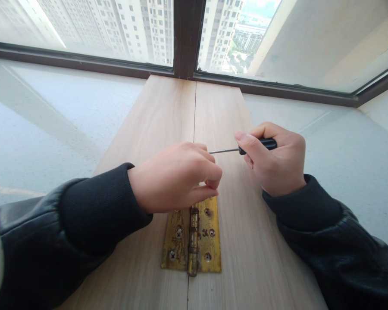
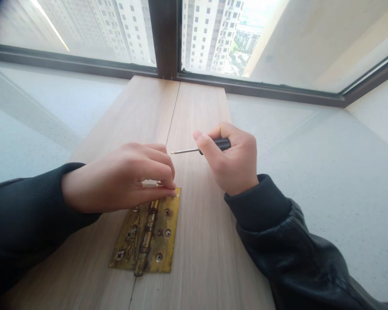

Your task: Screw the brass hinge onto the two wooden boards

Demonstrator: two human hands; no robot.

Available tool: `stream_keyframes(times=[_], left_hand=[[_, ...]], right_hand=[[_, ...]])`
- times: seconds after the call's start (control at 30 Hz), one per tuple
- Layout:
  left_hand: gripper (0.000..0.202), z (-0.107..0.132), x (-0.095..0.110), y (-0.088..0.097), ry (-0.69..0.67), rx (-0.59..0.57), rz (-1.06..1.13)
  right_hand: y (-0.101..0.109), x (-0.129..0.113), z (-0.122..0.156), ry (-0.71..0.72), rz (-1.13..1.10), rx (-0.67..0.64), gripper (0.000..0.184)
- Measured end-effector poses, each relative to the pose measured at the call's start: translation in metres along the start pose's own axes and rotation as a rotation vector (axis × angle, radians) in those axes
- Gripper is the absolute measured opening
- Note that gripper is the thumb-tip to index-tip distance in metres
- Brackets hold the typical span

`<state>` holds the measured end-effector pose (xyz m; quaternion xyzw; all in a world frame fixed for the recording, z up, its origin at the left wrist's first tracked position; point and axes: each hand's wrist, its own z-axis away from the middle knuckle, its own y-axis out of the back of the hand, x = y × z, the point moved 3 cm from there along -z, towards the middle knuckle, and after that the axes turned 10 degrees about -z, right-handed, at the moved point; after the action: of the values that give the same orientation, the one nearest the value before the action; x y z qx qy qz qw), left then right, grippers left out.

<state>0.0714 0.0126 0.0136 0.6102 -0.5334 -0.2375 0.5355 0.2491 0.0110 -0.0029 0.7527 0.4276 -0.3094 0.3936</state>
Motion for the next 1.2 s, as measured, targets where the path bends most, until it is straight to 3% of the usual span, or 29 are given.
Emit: stream_keyframes(times=[0.4, 0.7, 1.2], left_hand=[[0.013, 0.000, -0.001, -0.002, -0.012, 0.002, 0.060], [0.015, 0.001, 0.006, -0.001, -0.005, -0.059, 0.060], [0.022, 0.005, 0.013, 0.000, -0.129, -0.089, -0.022]], right_hand=[[0.000, 0.000, 0.000, -0.006, 0.001, -0.002, 0.033], [0.001, 0.002, 0.000, -0.002, 0.012, -0.008, 0.031], [-0.001, -0.001, 0.000, -0.022, 0.011, 0.014, 0.032]])
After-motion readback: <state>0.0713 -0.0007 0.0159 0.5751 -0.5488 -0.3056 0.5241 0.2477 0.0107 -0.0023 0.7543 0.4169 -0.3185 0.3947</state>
